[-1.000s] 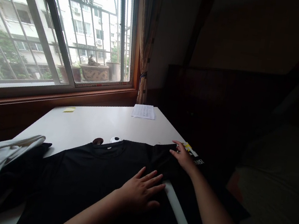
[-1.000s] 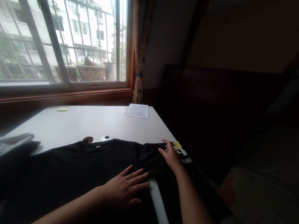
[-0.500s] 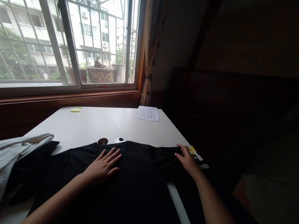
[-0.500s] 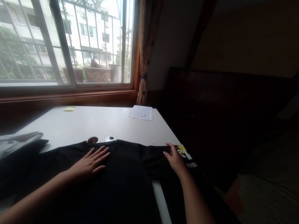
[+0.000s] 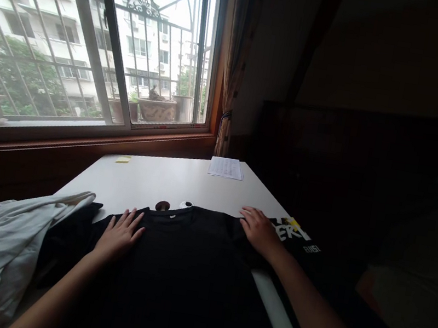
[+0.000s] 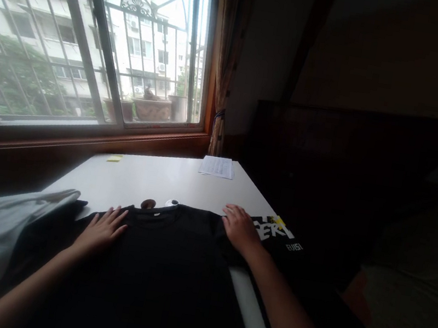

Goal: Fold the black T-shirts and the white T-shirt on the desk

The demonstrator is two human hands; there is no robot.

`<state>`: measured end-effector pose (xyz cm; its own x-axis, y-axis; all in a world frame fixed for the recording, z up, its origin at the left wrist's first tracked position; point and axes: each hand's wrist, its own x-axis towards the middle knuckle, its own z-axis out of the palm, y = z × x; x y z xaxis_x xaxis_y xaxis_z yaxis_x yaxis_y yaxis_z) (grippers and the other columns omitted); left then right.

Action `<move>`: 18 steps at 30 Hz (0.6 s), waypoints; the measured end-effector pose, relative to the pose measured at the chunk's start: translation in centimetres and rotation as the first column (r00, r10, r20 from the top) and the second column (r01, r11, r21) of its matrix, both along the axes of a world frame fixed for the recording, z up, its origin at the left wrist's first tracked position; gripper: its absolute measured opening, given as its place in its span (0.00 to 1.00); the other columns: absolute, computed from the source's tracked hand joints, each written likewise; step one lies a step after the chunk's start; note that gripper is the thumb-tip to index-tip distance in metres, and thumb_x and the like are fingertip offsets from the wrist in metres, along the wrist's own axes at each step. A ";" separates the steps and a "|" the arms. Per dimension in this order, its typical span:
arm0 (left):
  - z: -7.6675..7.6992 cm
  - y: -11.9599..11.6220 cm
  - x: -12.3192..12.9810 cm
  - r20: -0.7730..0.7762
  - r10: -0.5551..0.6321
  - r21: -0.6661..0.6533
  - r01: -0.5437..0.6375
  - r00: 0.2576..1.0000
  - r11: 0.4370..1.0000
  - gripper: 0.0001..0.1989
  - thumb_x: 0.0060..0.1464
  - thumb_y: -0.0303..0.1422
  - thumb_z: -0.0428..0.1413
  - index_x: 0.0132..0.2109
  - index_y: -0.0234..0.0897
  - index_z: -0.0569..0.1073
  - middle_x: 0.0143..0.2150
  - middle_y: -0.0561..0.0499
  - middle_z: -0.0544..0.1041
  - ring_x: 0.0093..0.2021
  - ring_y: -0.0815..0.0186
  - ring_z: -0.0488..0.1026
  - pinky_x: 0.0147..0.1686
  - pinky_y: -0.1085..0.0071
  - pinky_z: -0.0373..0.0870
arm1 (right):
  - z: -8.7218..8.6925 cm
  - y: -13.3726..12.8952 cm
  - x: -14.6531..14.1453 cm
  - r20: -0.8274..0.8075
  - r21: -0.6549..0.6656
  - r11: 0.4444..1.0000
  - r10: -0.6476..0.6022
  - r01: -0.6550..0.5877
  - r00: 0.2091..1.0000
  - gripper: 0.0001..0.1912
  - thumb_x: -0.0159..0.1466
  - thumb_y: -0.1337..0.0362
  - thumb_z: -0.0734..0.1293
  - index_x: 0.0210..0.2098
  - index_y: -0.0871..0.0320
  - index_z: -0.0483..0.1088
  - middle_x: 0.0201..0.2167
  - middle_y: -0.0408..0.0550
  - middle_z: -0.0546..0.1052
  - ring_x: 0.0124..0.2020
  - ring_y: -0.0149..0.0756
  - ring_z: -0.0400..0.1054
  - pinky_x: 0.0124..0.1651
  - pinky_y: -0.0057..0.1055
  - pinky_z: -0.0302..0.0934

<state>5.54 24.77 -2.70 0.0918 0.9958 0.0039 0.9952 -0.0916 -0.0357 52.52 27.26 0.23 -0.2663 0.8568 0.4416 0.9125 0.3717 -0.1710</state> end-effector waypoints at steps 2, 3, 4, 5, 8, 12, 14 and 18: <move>0.0 0.2 0.1 -0.003 0.006 -0.003 -0.006 1.000 1.000 0.33 0.68 0.52 0.37 0.74 0.44 0.47 0.76 0.48 0.40 0.75 0.51 0.37 0.69 0.44 0.42 | 0.7 -0.3 -4.2 0.023 -0.110 0.989 0.107 -0.104 0.994 0.26 0.72 0.55 0.54 0.62 0.60 0.67 0.66 0.55 0.65 0.66 0.47 0.58 0.69 0.44 0.51; -0.1 0.3 0.1 0.000 0.009 -0.004 -0.009 1.000 1.000 0.34 0.68 0.53 0.37 0.74 0.44 0.48 0.76 0.48 0.40 0.75 0.50 0.37 0.68 0.43 0.42 | 0.8 -0.4 -6.2 0.037 -0.170 0.976 0.141 -0.133 0.989 0.28 0.72 0.53 0.53 0.65 0.60 0.65 0.69 0.55 0.60 0.68 0.47 0.54 0.70 0.44 0.48; -0.1 0.3 0.1 0.004 0.011 -0.005 -0.011 1.000 1.000 0.34 0.67 0.53 0.37 0.74 0.44 0.48 0.76 0.48 0.40 0.75 0.50 0.36 0.68 0.43 0.42 | 0.8 -0.4 -8.1 0.050 -0.228 0.962 0.168 -0.153 0.984 0.31 0.72 0.50 0.52 0.66 0.61 0.62 0.71 0.54 0.56 0.71 0.46 0.50 0.71 0.45 0.45; -0.1 0.4 0.1 0.009 0.012 -0.007 -0.012 1.000 1.000 0.35 0.67 0.54 0.37 0.74 0.44 0.48 0.76 0.47 0.40 0.75 0.49 0.36 0.68 0.42 0.42 | 0.6 -0.5 -9.8 0.061 -0.284 0.942 0.203 -0.178 0.977 0.33 0.72 0.48 0.52 0.68 0.61 0.59 0.73 0.54 0.52 0.72 0.46 0.45 0.72 0.45 0.41; -0.1 0.5 0.0 0.015 0.013 -0.015 -0.013 1.000 1.000 0.35 0.66 0.55 0.38 0.74 0.45 0.48 0.76 0.47 0.39 0.75 0.48 0.36 0.68 0.41 0.42 | -0.5 -0.1 -13.2 0.069 -0.424 0.879 0.271 -0.217 0.960 0.39 0.71 0.42 0.50 0.72 0.62 0.52 0.74 0.53 0.46 0.74 0.44 0.38 0.73 0.44 0.33; 0.1 0.7 -0.3 0.017 0.003 -0.012 -0.003 1.000 1.000 0.36 0.66 0.56 0.37 0.74 0.44 0.47 0.76 0.47 0.38 0.75 0.49 0.35 0.68 0.43 0.41 | -1.8 1.0 -14.1 0.049 -0.473 0.858 0.253 -0.201 0.966 0.43 0.69 0.37 0.46 0.74 0.59 0.44 0.75 0.49 0.41 0.75 0.42 0.32 0.73 0.44 0.26; 0.2 0.9 -0.4 0.023 0.001 -0.011 0.000 1.000 1.000 0.36 0.66 0.56 0.37 0.74 0.44 0.47 0.76 0.48 0.39 0.75 0.50 0.35 0.69 0.44 0.42 | -2.0 1.8 -13.4 0.056 -0.479 0.860 0.231 -0.177 0.971 0.44 0.69 0.37 0.45 0.74 0.58 0.43 0.75 0.47 0.40 0.75 0.41 0.31 0.73 0.43 0.25; 0.3 1.4 -0.5 0.040 -0.005 -0.011 0.005 0.999 1.000 0.37 0.66 0.56 0.37 0.74 0.44 0.47 0.76 0.48 0.39 0.75 0.51 0.36 0.69 0.44 0.41 | -2.2 3.1 -11.8 0.091 -0.482 0.868 0.187 -0.121 0.978 0.44 0.69 0.37 0.44 0.74 0.60 0.41 0.75 0.47 0.40 0.75 0.39 0.31 0.73 0.42 0.25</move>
<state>5.00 26.15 -2.41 0.0970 0.9953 -0.0032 0.9953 -0.0970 0.0052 40.69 30.32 -1.96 -0.4393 0.8968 -0.0525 0.8763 0.4149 -0.2449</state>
